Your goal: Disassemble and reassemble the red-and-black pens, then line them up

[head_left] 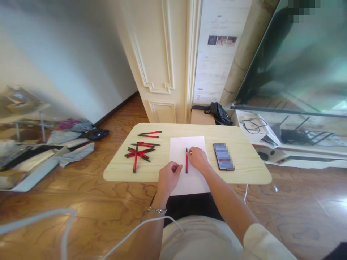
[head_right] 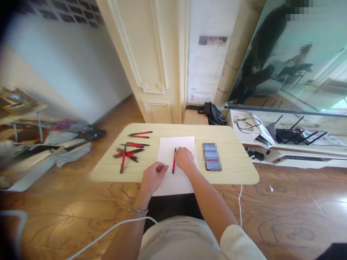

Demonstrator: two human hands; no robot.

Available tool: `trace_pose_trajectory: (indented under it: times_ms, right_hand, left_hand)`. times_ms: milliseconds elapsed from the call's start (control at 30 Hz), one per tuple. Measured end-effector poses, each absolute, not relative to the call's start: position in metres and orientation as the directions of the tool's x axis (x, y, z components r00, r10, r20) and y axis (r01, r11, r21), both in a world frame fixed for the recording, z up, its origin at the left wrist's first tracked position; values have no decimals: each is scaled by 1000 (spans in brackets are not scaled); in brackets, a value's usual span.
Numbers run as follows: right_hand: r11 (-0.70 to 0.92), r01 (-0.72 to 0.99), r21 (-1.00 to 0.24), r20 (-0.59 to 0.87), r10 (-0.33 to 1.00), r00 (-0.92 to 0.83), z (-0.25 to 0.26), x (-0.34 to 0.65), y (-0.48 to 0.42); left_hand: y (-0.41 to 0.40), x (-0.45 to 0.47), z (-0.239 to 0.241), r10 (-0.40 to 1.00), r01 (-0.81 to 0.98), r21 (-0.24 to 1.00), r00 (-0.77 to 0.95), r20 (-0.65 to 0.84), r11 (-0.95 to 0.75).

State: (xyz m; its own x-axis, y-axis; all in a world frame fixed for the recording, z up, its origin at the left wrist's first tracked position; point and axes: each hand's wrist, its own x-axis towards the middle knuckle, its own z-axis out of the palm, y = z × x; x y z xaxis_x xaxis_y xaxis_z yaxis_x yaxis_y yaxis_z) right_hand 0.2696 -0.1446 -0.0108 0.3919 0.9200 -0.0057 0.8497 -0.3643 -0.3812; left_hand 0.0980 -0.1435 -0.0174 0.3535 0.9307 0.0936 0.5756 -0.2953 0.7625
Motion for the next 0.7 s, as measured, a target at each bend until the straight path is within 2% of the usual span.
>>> trace_pose_trajectory:
  times_ms: [133,267,467,533,600,667,700]
  right_hand:
    - [-459,826,-327,-108,886,450,-8,269,-124]
    - [-487,824,-289,-144,873,466,-8,266,-113]
    - [-498,798,-339,-164,867,471,-8,271,-108]
    - [-468,774,-426,-131,878,460,-8,276,-112]
    - [-375,722,-582,-81,910,407,-8,278,-120]
    - [-237,564,-791,-45,942,332,-8,277,-131]
    - [-168,433,-886,-34,954,299,-8,274,-137]
  left_hand:
    - [-142,98,-17,931,584,759,356,79,-287]
    - [-142,98,-16,930,571,768,357,87,-291]
    - [-143,101,-10,921,531,792,376,98,-301]
    - [-145,104,-9,916,509,802,385,112,-312]
    - [-147,107,-9,912,462,834,395,110,-300]
    - [-150,113,-11,907,383,888,413,83,-256]
    - [-152,116,-12,903,331,918,426,61,-218]
